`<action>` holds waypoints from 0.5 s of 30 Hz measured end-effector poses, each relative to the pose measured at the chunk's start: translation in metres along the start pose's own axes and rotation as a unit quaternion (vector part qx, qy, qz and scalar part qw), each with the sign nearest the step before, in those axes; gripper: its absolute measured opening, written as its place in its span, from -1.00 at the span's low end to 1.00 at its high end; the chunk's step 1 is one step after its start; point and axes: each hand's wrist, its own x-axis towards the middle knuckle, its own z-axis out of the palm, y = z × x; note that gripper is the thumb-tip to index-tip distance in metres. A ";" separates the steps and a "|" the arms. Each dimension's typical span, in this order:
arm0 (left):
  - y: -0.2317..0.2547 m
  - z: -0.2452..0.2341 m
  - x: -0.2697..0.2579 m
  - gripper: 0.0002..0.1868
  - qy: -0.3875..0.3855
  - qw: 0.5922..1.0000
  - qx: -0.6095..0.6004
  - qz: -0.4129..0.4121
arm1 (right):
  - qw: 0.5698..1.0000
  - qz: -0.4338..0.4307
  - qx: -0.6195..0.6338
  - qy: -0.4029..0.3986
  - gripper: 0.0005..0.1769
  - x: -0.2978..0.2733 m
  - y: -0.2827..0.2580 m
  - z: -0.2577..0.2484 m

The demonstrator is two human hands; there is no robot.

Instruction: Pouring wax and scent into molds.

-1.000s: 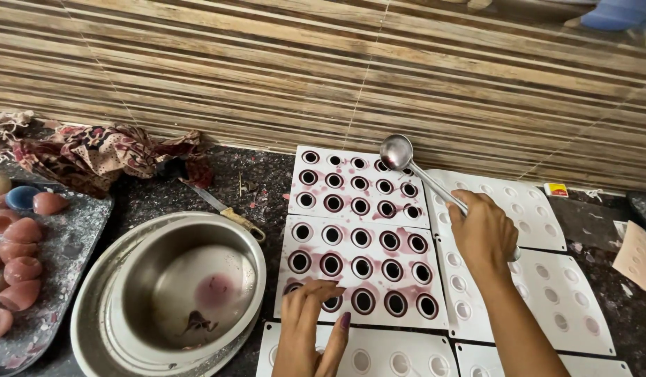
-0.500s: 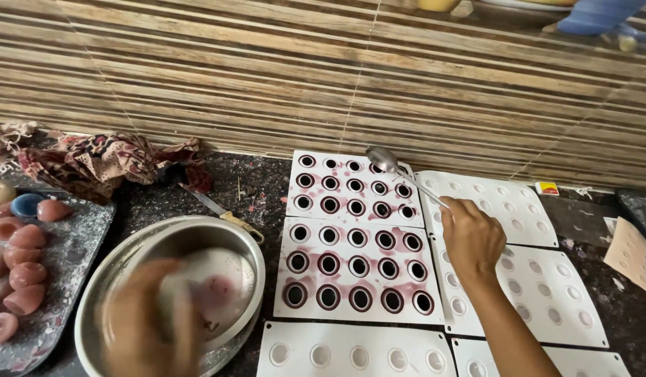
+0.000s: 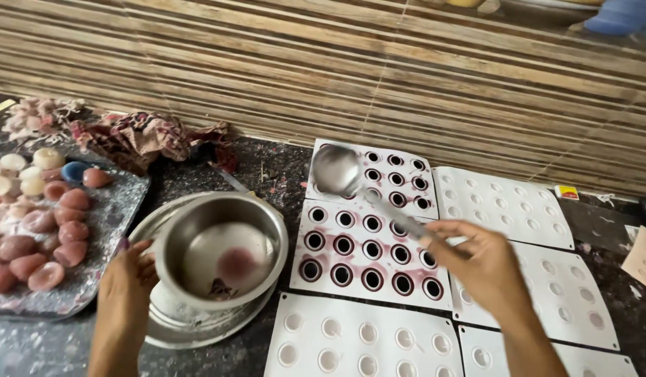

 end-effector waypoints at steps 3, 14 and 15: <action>0.006 0.021 0.010 -0.32 -0.013 1.000 0.016 -0.002 | 0.997 -0.008 -0.035 -0.075 -0.66 -0.026 -0.041 0.026; 0.080 0.114 -0.031 -0.62 -0.036 0.965 0.169 0.198 | 0.833 -0.359 -0.419 -0.048 -0.82 -0.017 -0.041 0.071; 0.083 0.117 -0.033 -0.62 -0.033 0.965 0.170 0.196 | 0.832 -0.361 -0.418 -0.050 -0.82 -0.011 -0.043 0.073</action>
